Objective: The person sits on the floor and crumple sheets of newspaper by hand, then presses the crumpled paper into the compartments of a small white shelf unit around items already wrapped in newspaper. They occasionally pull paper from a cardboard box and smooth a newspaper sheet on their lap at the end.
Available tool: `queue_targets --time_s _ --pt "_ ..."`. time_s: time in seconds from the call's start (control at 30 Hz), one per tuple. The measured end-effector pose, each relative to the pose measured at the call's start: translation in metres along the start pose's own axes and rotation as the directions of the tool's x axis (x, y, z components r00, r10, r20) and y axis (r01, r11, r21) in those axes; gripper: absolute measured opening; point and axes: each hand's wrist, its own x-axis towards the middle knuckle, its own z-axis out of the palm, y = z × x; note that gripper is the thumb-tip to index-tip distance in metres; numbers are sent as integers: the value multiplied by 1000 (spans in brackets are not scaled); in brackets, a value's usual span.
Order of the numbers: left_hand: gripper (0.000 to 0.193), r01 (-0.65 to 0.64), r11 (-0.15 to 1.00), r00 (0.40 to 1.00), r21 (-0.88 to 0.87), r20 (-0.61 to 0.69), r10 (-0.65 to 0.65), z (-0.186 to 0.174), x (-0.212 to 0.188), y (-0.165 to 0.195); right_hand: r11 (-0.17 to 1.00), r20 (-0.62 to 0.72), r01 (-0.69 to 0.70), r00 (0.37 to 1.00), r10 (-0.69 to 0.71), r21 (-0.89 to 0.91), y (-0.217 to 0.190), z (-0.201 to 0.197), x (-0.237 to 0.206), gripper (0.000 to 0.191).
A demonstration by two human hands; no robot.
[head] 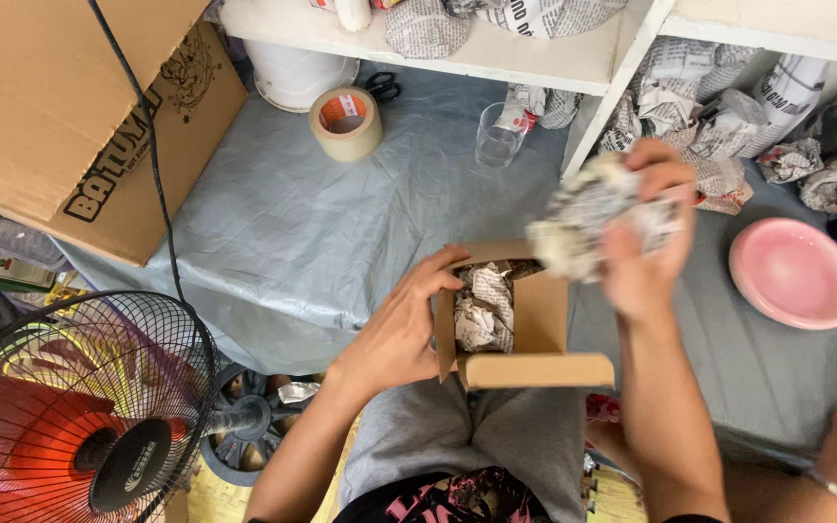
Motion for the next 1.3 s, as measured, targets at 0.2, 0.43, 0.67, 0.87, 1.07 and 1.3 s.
queue_targets --time_s 0.2,0.43,0.67,0.87,1.07,1.3 --pt "100 30 999 999 11 -38 -30 2 17 -36 894 734 225 662 151 -387 -24 47 28 53" --pt "96 15 996 998 -89 -64 -21 34 25 -39 711 739 411 635 226 -570 -49 10 22 60" --pt "95 25 993 998 -112 -59 -32 51 24 -33 512 722 597 689 67 -617 -40 -20 -15 62" --pt "93 48 990 997 -132 -56 -56 59 17 -33 682 524 240 817 243 -691 -74 -25 6 39" --pt "95 71 980 994 -188 -68 -86 55 4 -32 421 493 316 760 424 -850 -111 4 10 36" --pt "98 -21 980 999 -197 -39 13 35 -21 -30 427 425 201 732 533 -882 -109 45 -11 40"
